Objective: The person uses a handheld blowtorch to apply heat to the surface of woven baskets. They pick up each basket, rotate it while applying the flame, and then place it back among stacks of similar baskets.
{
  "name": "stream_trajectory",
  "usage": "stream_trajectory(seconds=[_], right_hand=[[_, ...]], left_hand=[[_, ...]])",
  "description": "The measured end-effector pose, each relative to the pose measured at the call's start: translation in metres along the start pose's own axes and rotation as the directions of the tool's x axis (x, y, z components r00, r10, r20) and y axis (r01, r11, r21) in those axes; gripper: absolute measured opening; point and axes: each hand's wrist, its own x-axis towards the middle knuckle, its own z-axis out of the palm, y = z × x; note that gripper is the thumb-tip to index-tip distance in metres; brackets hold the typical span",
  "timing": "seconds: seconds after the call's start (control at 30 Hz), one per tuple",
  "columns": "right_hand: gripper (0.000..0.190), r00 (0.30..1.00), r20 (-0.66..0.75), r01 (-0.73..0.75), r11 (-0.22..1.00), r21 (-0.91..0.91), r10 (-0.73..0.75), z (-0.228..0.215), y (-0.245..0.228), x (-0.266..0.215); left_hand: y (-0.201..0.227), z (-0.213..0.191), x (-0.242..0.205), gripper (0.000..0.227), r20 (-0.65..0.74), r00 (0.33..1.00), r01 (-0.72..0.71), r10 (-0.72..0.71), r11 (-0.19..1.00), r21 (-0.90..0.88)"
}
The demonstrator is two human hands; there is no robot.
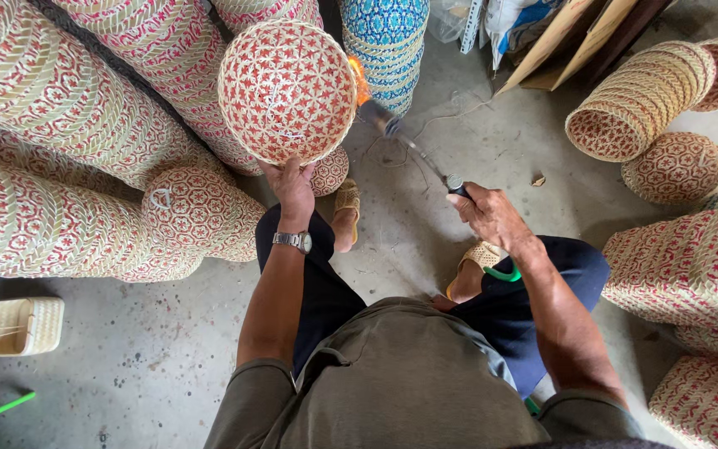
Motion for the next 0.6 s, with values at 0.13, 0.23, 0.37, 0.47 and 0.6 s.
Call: stream_trajectory(seconds=[0.13,0.23,0.37,0.47,0.6], right_hand=[[0.038,1.000,0.012,-0.011,1.000,-0.012,0.011,-0.007,0.000,0.005],[0.040,0.999,0.042,-0.008,1.000,-0.003,0.008,-0.009,0.003,0.002],[0.035,0.985,0.056,0.172,0.976,-0.134,-0.166,-0.004,0.005,-0.006],[0.033,0.995,-0.092,0.051,0.997,0.050,-0.046,-0.005,0.008,-0.005],[0.032,0.982,-0.187,-0.012,0.997,0.075,0.025,-0.021,0.014,-0.005]], left_hand=[[0.007,-0.004,0.009,0.083,-0.040,0.996,0.085,-0.086,0.996,-0.017],[0.013,-0.015,0.021,0.082,-0.045,0.991,0.126,-0.130,0.989,-0.072],[0.014,-0.021,0.043,0.073,-0.100,0.967,0.220,-0.232,0.968,-0.124],[0.014,-0.030,0.049,0.061,-0.085,0.945,0.289,-0.316,0.928,-0.234],[0.020,-0.029,0.050,0.051,-0.059,0.925,0.345,-0.377,0.893,-0.288]])
